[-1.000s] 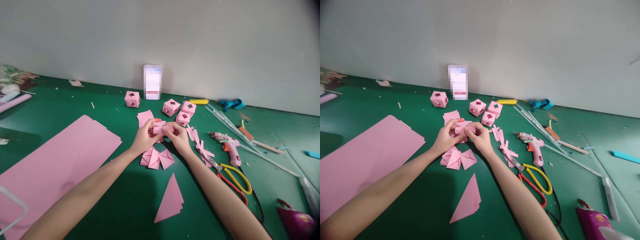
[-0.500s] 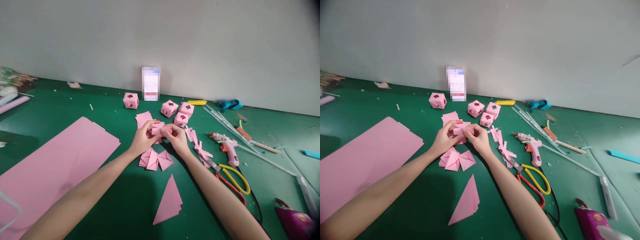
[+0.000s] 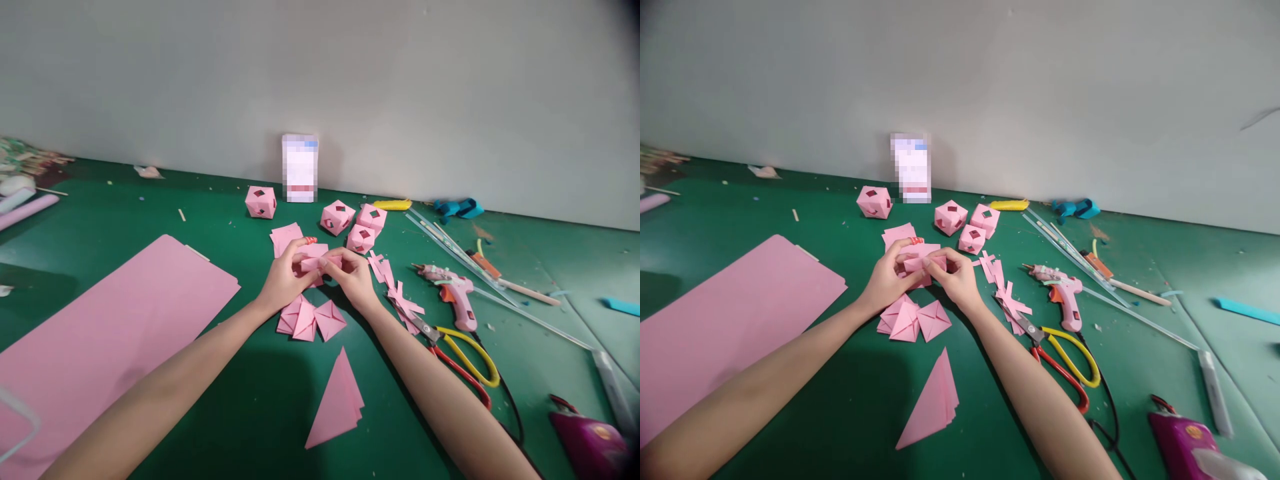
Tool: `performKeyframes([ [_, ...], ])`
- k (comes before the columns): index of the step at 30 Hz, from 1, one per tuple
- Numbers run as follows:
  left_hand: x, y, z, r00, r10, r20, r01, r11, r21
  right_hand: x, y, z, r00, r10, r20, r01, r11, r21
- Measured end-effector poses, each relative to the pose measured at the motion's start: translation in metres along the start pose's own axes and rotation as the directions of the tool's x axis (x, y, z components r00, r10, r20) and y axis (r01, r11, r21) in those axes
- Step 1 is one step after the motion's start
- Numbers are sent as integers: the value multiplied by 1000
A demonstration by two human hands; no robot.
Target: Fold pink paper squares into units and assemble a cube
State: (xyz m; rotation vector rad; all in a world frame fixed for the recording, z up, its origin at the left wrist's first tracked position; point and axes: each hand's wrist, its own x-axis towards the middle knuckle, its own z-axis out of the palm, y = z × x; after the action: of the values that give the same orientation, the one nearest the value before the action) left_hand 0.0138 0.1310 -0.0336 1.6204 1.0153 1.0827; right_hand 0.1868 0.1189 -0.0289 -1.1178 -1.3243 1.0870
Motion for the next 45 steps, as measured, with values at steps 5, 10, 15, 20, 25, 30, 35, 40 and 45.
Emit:
performKeyframes([
  [5, -1, -1, 1, 997, -80, -18, 79, 996, -30, 0, 1, 1, 1000, -7, 1, 7, 1000, 2],
  [10, 1, 2, 2, 983, -134, -126, 113, 981, -160, 1, 0, 4, 998, 69, 1, -69, 996, 47],
  [15, 5, -2, 2, 973, -119, -199, 67, 966, -251, 0, 1, 6, 994, 113, -6, -113, 991, -68],
  [20, 5, -5, 2, 977, -103, -186, 58, 971, -232, 0, 3, 7, 993, 110, -32, -113, 989, -96],
  [25, 5, -2, 3, 970, -87, -228, 51, 986, -161, 0, 5, 6, 996, 82, -43, -87, 988, -127],
  [30, 4, 1, 2, 966, -113, -234, 89, 990, -110, 1, 3, 5, 997, 69, -34, -74, 986, -152],
  [35, 3, 6, 1, 964, -149, -220, 125, 985, -117, 1, 2, 3, 996, 59, -74, -71, 984, -163],
  [40, 3, 3, 0, 966, -159, -201, 132, 981, -142, 1, 1, 3, 994, 84, -63, -90, 992, -92],
  [45, 4, 3, 0, 969, -166, -181, 133, 974, -184, 0, -1, 3, 993, 103, -52, -103, 995, 4],
])
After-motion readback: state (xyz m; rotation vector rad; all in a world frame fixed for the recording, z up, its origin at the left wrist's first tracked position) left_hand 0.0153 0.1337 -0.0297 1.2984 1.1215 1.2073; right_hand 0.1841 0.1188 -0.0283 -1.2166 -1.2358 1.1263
